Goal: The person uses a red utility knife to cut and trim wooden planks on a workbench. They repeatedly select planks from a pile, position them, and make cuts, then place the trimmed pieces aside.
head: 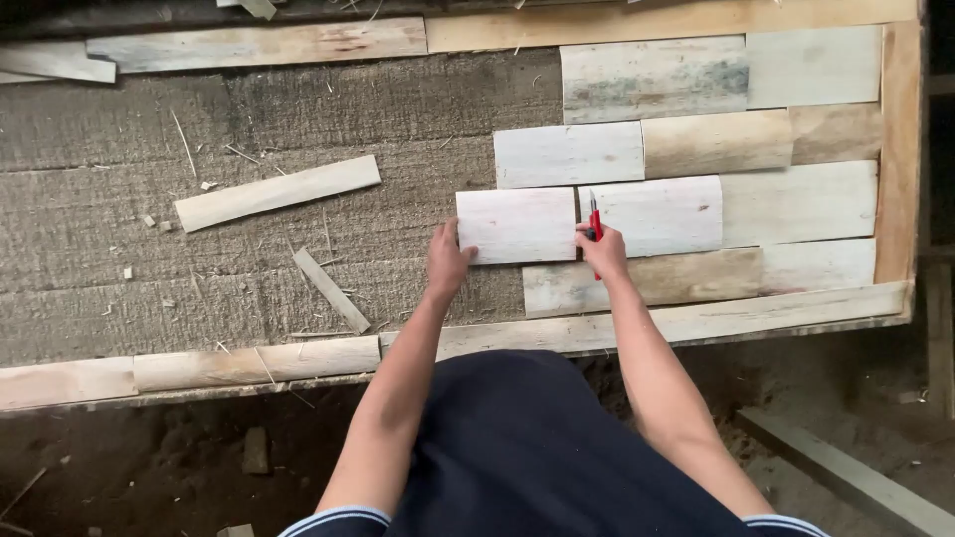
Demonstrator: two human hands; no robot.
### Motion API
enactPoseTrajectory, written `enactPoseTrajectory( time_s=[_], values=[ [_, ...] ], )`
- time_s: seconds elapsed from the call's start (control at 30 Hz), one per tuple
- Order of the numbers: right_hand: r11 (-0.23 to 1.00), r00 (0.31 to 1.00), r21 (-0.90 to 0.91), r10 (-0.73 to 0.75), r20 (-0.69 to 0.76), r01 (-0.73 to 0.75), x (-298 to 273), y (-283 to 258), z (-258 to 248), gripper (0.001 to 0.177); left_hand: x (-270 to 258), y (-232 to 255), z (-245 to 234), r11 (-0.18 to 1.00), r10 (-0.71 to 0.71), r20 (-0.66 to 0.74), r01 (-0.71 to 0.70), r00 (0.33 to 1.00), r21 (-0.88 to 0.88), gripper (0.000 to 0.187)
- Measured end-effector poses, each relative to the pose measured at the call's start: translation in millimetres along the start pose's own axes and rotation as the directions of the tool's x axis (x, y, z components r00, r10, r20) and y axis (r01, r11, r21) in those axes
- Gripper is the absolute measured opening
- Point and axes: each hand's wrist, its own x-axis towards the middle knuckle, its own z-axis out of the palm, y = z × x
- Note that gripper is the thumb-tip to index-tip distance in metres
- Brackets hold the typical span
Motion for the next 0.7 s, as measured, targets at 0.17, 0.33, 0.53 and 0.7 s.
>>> enactPoseTrajectory(
  time_s=[0.17,0.33,0.53,0.7],
  values=[
    [1.0,1.0,0.002,-0.007,-0.021,0.007,7.1,7.4,-0.8,0.029,6.0,-5.0,14.3,1.0,-0.008,0.014,0.007,1.0,0.019,0.072],
    [1.0,1.0,-0.007,-0.014,-0.022,0.014,8.3,13.3,-1.9,0.029,11.4,-12.7,22.4,1.0,-0.025,0.027,0.025,0.999,0.011,0.07],
    [1.0,1.0,-0.017,-0.008,-0.028,0.008,8.1,11.6,-1.3,0.028,9.4,-12.1,16.6,1.0,0.002,0.014,-0.002,1.0,-0.031,0.074],
    [0.998,0.999,-0.06,-0.019,-0.049,0.016,14.0,20.5,1.4,0.025,3.6,-6.3,10.6,0.996,0.05,-0.01,-0.05,0.999,-0.072,0.076]
  ],
)
